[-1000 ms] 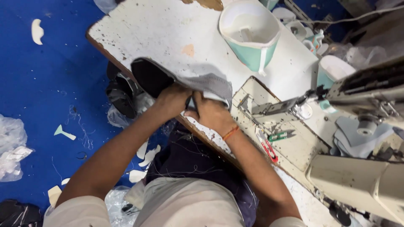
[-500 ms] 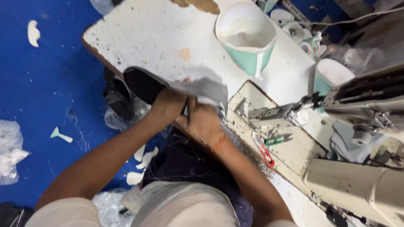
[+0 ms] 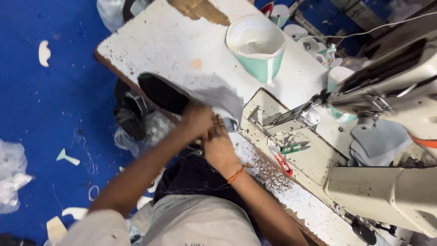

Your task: The person uses a sewing machine to stitch a grey shoe upper. They guide the fabric under the needle, cut threads with scissors, and repeatedly adjust the shoe's position. The person also turns the shoe inside out and manipulates the fabric by hand to prepare it for further sewing.

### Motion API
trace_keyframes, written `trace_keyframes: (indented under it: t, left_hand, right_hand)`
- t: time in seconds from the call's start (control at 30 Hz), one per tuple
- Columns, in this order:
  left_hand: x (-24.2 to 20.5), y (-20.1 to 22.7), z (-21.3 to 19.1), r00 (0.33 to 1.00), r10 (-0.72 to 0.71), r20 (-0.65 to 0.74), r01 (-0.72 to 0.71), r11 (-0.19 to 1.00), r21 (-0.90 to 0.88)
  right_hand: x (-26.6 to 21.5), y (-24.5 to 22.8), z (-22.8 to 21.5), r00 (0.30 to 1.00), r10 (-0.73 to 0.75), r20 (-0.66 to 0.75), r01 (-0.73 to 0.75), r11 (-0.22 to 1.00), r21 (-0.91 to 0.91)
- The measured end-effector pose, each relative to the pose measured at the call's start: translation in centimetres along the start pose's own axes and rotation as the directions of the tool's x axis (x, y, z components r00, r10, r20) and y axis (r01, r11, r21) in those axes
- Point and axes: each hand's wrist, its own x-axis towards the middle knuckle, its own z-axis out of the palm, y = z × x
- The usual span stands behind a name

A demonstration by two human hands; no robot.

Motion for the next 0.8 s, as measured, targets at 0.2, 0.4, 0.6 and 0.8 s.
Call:
trace_keyframes:
  t: [0.2,0.4,0.6,0.8]
  left_hand:
    - [3.6,5.1,-2.2,0.663,-0.141,0.736,0.462,0.850,-0.254]
    - [2.5,-3.3,8.3,0.905,-0.038,0.423,0.043,0.999,-0.002]
    - [2.1,-5.3,-0.1,0.847,-0.036,0.530,0.483,0.467,-0.740]
    - [2.8,-2.6,-9.5,0.725,-0.013,0.689,-0.009,1.000,0.028]
  right_hand:
    - [1.2,-1.7,0.5,0.938,-0.178,-0.297,0.199,0.979,0.041]
    - [4.5,-3.9,-11.6,0.812,-0.579,-0.077,0.510,0.638,0.576]
    - [9.5,3.8,-7.9,0.967,-0.056,0.247,-0.172,0.570,0.804]
    - [8.7,7.8,-3.7,0.995,0.101,-0.003,-0.083,0.828,0.554]
